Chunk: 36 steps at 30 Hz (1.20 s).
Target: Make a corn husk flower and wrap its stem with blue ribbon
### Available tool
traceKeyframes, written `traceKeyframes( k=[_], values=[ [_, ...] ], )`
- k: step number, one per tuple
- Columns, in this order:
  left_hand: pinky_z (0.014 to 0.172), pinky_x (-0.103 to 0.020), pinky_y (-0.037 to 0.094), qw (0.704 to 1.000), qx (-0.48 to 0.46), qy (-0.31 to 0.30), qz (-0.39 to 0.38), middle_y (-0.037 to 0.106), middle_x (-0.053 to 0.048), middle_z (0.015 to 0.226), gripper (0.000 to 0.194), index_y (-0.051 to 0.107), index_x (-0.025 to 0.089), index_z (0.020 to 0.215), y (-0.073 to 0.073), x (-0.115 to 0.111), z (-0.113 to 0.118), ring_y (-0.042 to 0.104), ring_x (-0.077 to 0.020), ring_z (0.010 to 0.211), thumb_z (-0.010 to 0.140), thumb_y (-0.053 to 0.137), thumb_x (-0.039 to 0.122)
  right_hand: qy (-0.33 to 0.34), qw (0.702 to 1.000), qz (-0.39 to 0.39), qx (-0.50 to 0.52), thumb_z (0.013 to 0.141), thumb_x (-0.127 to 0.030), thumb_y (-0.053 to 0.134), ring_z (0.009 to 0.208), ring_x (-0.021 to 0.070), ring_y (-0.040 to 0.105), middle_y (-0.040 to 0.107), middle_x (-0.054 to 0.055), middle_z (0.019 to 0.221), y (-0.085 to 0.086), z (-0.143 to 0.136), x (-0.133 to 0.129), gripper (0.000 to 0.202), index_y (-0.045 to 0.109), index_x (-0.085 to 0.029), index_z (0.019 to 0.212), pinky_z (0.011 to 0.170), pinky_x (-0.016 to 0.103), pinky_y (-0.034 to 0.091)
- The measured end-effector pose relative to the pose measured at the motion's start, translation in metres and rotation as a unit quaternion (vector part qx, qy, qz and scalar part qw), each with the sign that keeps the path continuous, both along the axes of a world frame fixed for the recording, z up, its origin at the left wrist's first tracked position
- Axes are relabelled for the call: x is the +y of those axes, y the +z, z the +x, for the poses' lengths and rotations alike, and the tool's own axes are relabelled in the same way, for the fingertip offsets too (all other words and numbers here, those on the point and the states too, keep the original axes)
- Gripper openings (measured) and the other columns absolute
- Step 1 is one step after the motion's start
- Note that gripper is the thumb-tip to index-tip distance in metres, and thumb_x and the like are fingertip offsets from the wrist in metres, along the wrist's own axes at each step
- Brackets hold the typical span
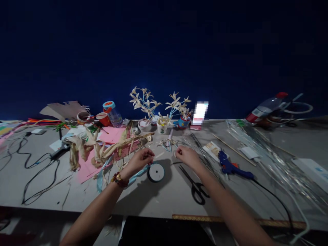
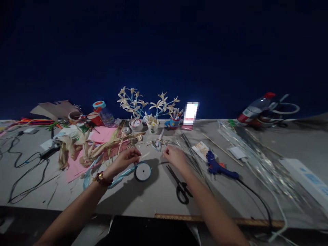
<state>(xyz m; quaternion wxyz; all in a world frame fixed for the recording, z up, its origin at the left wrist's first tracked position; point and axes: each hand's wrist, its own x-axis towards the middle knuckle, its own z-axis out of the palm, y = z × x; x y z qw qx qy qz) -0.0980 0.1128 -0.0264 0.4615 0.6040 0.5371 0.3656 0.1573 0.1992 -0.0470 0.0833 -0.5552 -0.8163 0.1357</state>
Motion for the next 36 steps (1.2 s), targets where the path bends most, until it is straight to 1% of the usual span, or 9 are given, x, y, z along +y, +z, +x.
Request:
traceKeyframes(
  k=[6, 11, 15, 18, 21, 26, 28, 33, 36],
  values=[
    [0.063, -0.028, 0.051, 0.999, -0.037, -0.008, -0.004, 0.068, -0.002, 0.075, 0.020, 0.061, 0.017, 0.097, 0.002, -0.005, 0.002, 0.065, -0.0155, 0.066, 0.087, 0.063, 0.035, 0.000, 0.999, -0.015, 0.034, 0.092, -0.026, 0.054, 0.080, 0.0187, 0.066, 0.076, 0.005, 0.090, 0.007, 0.009, 0.003, 0.018, 0.072, -0.021, 0.092, 0.061, 0.026, 0.035],
    [0.069, -0.030, 0.054, 0.999, 0.009, 0.002, 0.042, 0.073, -0.005, 0.082, 0.020, 0.065, 0.017, 0.105, 0.002, -0.017, 0.004, 0.069, -0.0187, 0.076, 0.090, 0.063, 0.030, 0.004, 0.998, -0.038, 0.055, 0.082, -0.027, 0.069, 0.073, 0.0195, 0.064, 0.073, 0.004, 0.077, 0.008, 0.003, -0.001, 0.007, 0.071, -0.020, 0.082, 0.060, 0.026, 0.035],
    [0.078, -0.033, 0.056, 0.973, 0.114, 0.017, 0.200, 0.076, -0.007, 0.094, 0.016, 0.069, 0.020, 0.105, 0.009, -0.030, 0.010, 0.071, -0.0199, 0.086, 0.093, 0.060, 0.023, -0.004, 0.993, -0.038, 0.110, 0.085, -0.020, 0.063, 0.078, 0.0200, 0.064, 0.071, 0.006, 0.080, 0.013, 0.002, -0.008, 0.006, 0.068, -0.018, 0.084, 0.065, 0.027, 0.039],
    [0.082, -0.037, 0.055, 0.915, 0.169, 0.000, 0.367, 0.076, -0.008, 0.094, 0.018, 0.070, 0.022, 0.103, 0.017, -0.037, 0.015, 0.069, -0.0207, 0.088, 0.094, 0.057, 0.014, 0.031, 0.981, -0.074, 0.175, 0.092, -0.029, 0.058, 0.073, 0.0171, 0.062, 0.070, 0.003, 0.081, 0.023, 0.003, -0.027, 0.014, 0.067, -0.019, 0.087, 0.064, 0.026, 0.044],
    [0.080, -0.038, 0.055, 0.867, 0.155, 0.017, 0.472, 0.077, -0.008, 0.094, 0.024, 0.068, 0.022, 0.108, 0.021, -0.041, 0.021, 0.069, -0.0207, 0.087, 0.091, 0.058, 0.008, 0.082, 0.946, -0.163, 0.270, 0.096, -0.042, 0.053, 0.064, 0.0131, 0.059, 0.067, 0.000, 0.075, 0.034, 0.001, -0.059, 0.027, 0.066, -0.019, 0.089, 0.058, 0.023, 0.045],
    [0.080, -0.039, 0.057, 0.846, 0.117, 0.044, 0.518, 0.078, -0.008, 0.099, 0.024, 0.068, 0.024, 0.112, 0.020, -0.040, 0.029, 0.070, -0.0211, 0.091, 0.093, 0.060, 0.012, 0.079, 0.749, -0.380, 0.538, 0.078, -0.055, 0.076, 0.061, 0.0107, 0.049, 0.059, -0.002, 0.077, 0.046, -0.009, -0.102, 0.040, 0.066, -0.020, 0.095, 0.054, 0.022, 0.039],
    [0.080, -0.039, 0.057, 0.845, 0.117, 0.044, 0.520, 0.078, -0.008, 0.099, 0.023, 0.069, 0.024, 0.110, 0.019, -0.039, 0.031, 0.070, -0.0213, 0.091, 0.092, 0.061, 0.012, 0.066, 0.732, -0.387, 0.557, 0.074, -0.053, 0.081, 0.058, 0.0096, 0.044, 0.054, -0.005, 0.069, 0.047, -0.013, -0.108, 0.039, 0.065, -0.020, 0.084, 0.054, 0.022, 0.035],
    [0.081, -0.040, 0.057, 0.850, 0.127, 0.048, 0.509, 0.077, -0.008, 0.098, 0.022, 0.068, 0.023, 0.107, 0.015, -0.037, 0.032, 0.070, -0.0213, 0.090, 0.092, 0.060, 0.010, 0.050, 0.742, -0.378, 0.552, 0.076, -0.046, 0.081, 0.057, 0.0101, 0.046, 0.057, -0.004, 0.062, 0.045, -0.014, -0.110, 0.033, 0.064, -0.018, 0.073, 0.055, 0.023, 0.033],
    [0.088, -0.043, 0.056, 0.863, 0.163, 0.114, 0.465, 0.074, -0.008, 0.106, 0.020, 0.066, 0.025, 0.109, 0.011, -0.038, 0.030, 0.068, -0.0225, 0.099, 0.093, 0.060, 0.014, 0.031, 0.723, -0.408, 0.556, 0.076, -0.047, 0.081, 0.053, 0.0092, 0.044, 0.061, -0.003, 0.060, 0.042, -0.014, -0.110, 0.033, 0.066, -0.018, 0.073, 0.050, 0.023, 0.030]
  ],
)
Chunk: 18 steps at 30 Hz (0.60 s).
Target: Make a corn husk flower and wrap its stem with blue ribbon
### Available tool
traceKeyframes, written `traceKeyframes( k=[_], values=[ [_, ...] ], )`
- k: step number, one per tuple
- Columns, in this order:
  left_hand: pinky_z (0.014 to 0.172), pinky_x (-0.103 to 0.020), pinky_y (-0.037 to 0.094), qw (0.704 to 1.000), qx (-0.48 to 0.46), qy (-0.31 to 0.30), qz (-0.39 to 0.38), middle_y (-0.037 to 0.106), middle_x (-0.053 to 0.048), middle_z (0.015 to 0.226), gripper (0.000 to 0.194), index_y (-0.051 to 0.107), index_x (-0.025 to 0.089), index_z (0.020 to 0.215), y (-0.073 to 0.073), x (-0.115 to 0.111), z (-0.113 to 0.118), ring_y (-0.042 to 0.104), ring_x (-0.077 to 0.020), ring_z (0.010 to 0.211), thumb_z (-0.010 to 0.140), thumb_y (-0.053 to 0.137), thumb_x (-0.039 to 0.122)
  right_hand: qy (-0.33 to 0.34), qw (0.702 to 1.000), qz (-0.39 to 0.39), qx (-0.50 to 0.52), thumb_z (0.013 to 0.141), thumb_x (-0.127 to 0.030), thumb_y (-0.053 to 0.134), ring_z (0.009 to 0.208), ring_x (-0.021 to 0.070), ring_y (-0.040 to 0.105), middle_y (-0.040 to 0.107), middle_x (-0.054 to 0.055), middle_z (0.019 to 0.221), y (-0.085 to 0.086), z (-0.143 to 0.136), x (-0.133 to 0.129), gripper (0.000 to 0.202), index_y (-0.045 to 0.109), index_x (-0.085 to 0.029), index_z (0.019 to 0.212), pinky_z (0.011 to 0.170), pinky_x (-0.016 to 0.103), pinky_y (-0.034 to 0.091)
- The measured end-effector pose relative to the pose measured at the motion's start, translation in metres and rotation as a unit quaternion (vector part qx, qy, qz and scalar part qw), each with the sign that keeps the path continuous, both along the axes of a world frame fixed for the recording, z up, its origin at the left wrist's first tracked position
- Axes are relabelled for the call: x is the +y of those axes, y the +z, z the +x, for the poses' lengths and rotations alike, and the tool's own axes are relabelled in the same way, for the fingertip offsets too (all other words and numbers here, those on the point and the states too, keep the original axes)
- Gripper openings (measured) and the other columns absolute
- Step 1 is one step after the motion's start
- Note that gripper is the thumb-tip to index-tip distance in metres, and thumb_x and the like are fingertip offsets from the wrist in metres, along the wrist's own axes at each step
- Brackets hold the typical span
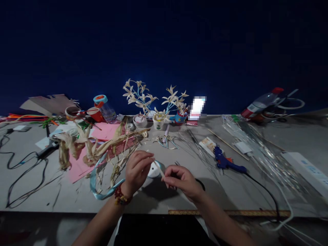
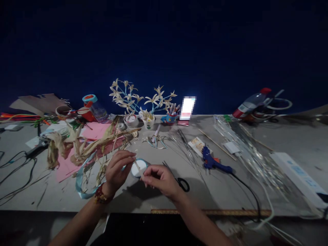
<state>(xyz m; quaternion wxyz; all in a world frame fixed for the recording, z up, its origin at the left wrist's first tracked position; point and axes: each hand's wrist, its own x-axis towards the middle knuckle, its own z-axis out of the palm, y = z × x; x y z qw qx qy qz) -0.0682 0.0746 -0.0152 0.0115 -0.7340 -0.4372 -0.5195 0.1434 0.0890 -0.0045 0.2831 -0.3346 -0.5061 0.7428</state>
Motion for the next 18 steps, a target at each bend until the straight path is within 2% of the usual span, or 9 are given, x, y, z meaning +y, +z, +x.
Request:
traceKeyframes(
  k=[2, 4, 5, 7, 10, 14, 18],
  values=[
    [0.097, -0.047, 0.052, 0.995, -0.030, 0.080, -0.047, 0.069, -0.010, 0.118, 0.020, 0.065, 0.024, 0.112, -0.001, -0.003, 0.000, 0.064, -0.0250, 0.113, 0.094, 0.061, 0.019, -0.006, 1.000, -0.020, 0.000, 0.076, -0.049, 0.080, 0.050, 0.0084, 0.043, 0.062, -0.002, 0.060, -0.002, 0.000, 0.000, 0.034, 0.068, -0.017, 0.073, 0.049, 0.022, 0.030],
    [0.100, -0.047, 0.050, 0.983, -0.098, 0.113, -0.108, 0.066, -0.011, 0.119, 0.015, 0.065, 0.023, 0.109, 0.000, -0.008, 0.002, 0.061, -0.0258, 0.116, 0.095, 0.061, 0.024, -0.022, 0.999, -0.024, -0.001, 0.077, -0.049, 0.079, 0.049, 0.0080, 0.042, 0.064, -0.002, 0.061, -0.004, -0.001, -0.001, 0.034, 0.069, -0.017, 0.075, 0.048, 0.022, 0.030],
    [0.097, -0.045, 0.051, 0.975, -0.141, 0.098, -0.142, 0.066, -0.010, 0.114, 0.010, 0.066, 0.022, 0.103, 0.001, -0.012, 0.004, 0.063, -0.0250, 0.112, 0.096, 0.059, 0.025, -0.033, 0.999, -0.019, -0.003, 0.077, -0.049, 0.079, 0.049, 0.0081, 0.043, 0.064, -0.002, 0.061, -0.006, -0.002, -0.001, 0.034, 0.069, -0.017, 0.075, 0.048, 0.022, 0.030],
    [0.088, -0.038, 0.053, 0.951, -0.221, 0.028, -0.216, 0.067, -0.008, 0.100, 0.012, 0.065, 0.020, 0.091, 0.002, -0.020, 0.012, 0.065, -0.0223, 0.099, 0.098, 0.056, 0.026, -0.050, 0.999, -0.002, -0.010, 0.079, -0.049, 0.078, 0.049, 0.0084, 0.043, 0.063, -0.002, 0.062, -0.008, -0.002, -0.002, 0.033, 0.068, -0.018, 0.074, 0.048, 0.022, 0.030],
    [0.085, -0.035, 0.053, 0.915, -0.266, -0.074, -0.295, 0.067, -0.008, 0.094, 0.013, 0.067, 0.019, 0.088, 0.000, -0.032, 0.028, 0.065, -0.0218, 0.095, 0.095, 0.062, 0.030, -0.057, 0.997, 0.049, -0.026, 0.082, -0.048, 0.074, 0.052, 0.0098, 0.045, 0.062, -0.002, 0.063, -0.009, -0.003, -0.003, 0.031, 0.067, -0.019, 0.074, 0.050, 0.023, 0.033],
    [0.086, -0.033, 0.053, 0.892, -0.317, -0.084, -0.312, 0.067, -0.007, 0.094, 0.012, 0.068, 0.019, 0.089, -0.009, -0.038, 0.043, 0.064, -0.0212, 0.095, 0.091, 0.067, 0.031, -0.072, 0.984, 0.152, -0.062, 0.086, -0.041, 0.068, 0.060, 0.0133, 0.051, 0.061, -0.001, 0.066, -0.008, -0.002, -0.005, 0.024, 0.067, -0.020, 0.075, 0.058, 0.025, 0.040],
    [0.087, -0.032, 0.052, 0.884, -0.341, -0.090, -0.306, 0.066, -0.005, 0.094, 0.007, 0.068, 0.021, 0.089, -0.016, -0.038, 0.044, 0.063, -0.0199, 0.096, 0.091, 0.068, 0.027, -0.103, 0.963, 0.219, -0.118, 0.086, -0.032, 0.065, 0.069, 0.0157, 0.056, 0.063, 0.000, 0.069, -0.009, 0.000, -0.009, 0.017, 0.068, -0.020, 0.075, 0.067, 0.027, 0.043]
  ],
)
